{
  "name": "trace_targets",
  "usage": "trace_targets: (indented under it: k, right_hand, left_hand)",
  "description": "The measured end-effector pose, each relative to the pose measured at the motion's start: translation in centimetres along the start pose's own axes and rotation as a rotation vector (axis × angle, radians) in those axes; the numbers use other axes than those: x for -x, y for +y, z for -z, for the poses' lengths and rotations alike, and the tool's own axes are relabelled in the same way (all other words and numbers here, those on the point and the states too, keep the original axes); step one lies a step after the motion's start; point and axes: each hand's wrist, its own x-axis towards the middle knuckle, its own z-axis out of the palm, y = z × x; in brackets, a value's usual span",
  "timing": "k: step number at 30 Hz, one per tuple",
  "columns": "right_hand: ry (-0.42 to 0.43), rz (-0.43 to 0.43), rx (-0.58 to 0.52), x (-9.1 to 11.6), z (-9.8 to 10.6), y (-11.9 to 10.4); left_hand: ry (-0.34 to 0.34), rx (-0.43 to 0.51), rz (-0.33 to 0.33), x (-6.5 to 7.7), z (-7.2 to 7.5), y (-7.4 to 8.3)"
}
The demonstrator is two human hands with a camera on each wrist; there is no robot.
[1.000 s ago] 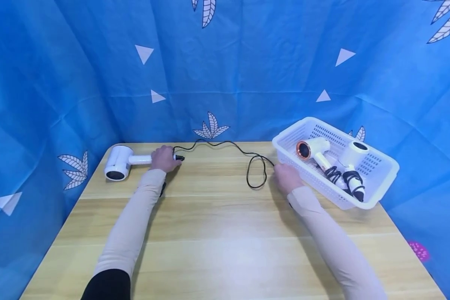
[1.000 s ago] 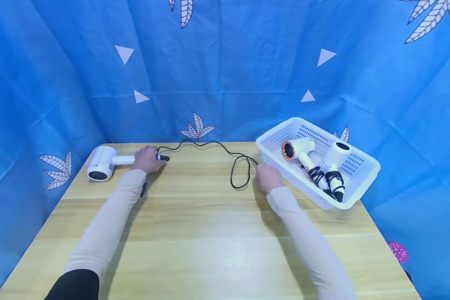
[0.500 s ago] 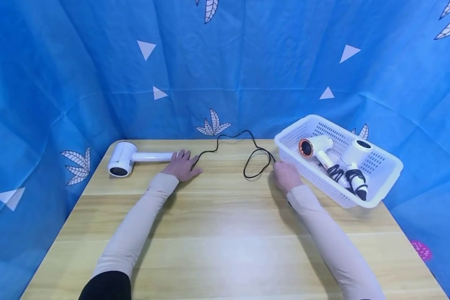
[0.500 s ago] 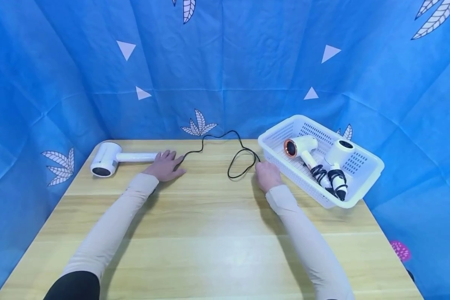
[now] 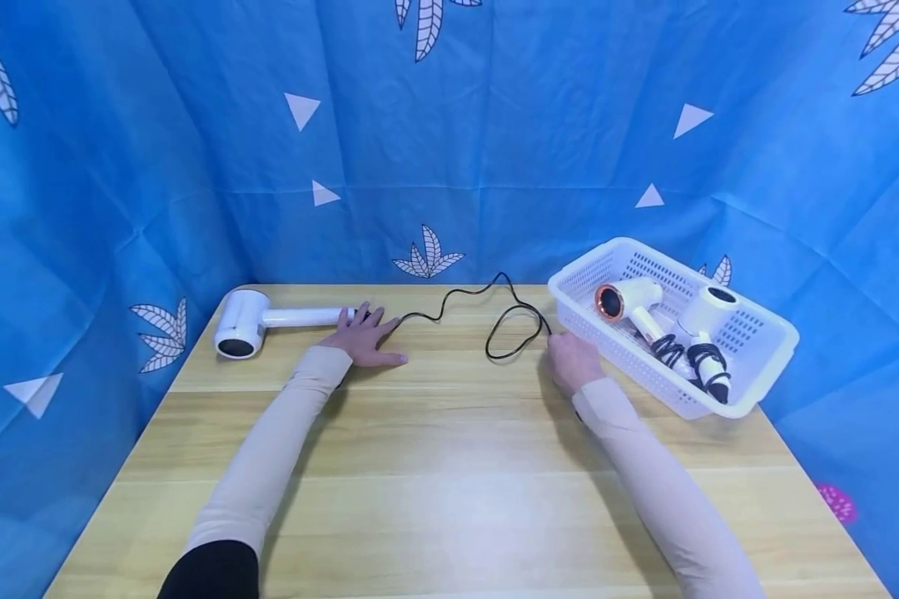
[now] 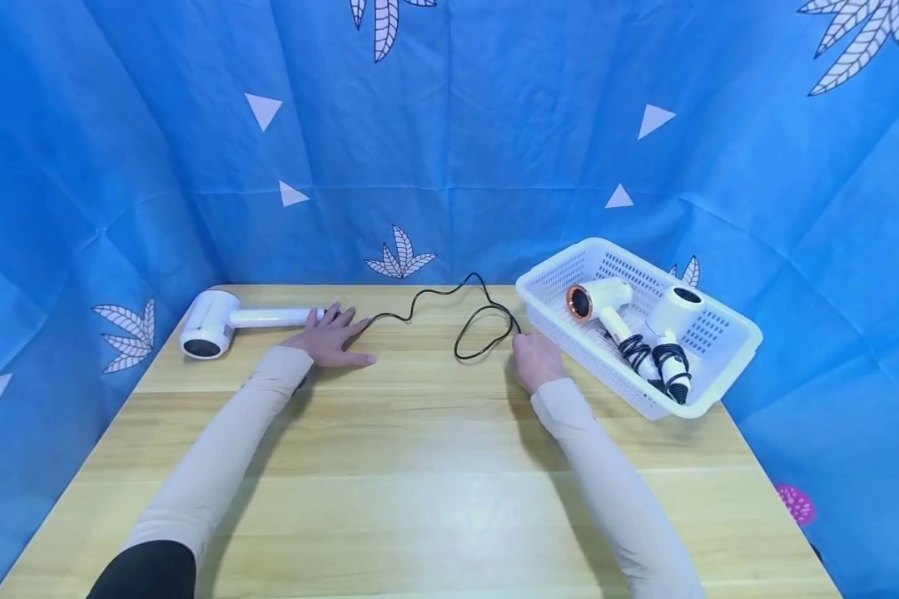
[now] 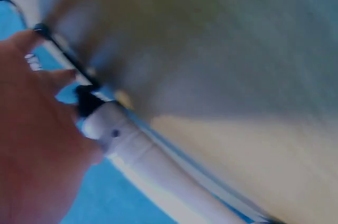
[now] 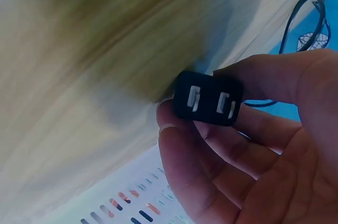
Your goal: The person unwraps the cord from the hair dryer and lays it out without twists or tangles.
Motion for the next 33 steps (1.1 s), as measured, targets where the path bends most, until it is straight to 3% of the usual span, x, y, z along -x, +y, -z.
trace_targets:
  k: [9, 14, 17, 25, 30, 33]
  right_hand:
    - [-0.058, -0.049, -0.028, 1.3, 0.2, 1.0]
    - [-0.096, -0.089, -0.054, 2.1, 0.7, 1.9]
    - [-0.113, -0.102, -0.039, 2.8, 1.1, 2.3]
    - [-0.107, -0.168, 0.039, 4.7, 1.8, 3.8]
    - [-0.089, -0.175, 0.026, 5.4, 1.9, 4.3]
    - [-0.078, -0.172, 0.014, 5.9, 2.2, 4.3]
  left_hand:
    - [0.028, 0.118, 0.018, 0.4, 0.7, 0.0]
    - [0.092, 0.205, 0.046, 1.7, 1.9, -0.6]
    - [0.104, 0.209, 0.046, 2.5, 2.1, -0.4]
    - [0.118, 0.233, -0.017, 3.2, 1.7, 1.9]
    - [0.154, 0.255, -0.059, 4.1, 2.0, 3.4]
    - [0.190, 0.325, -0.095, 4.6, 2.1, 4.5]
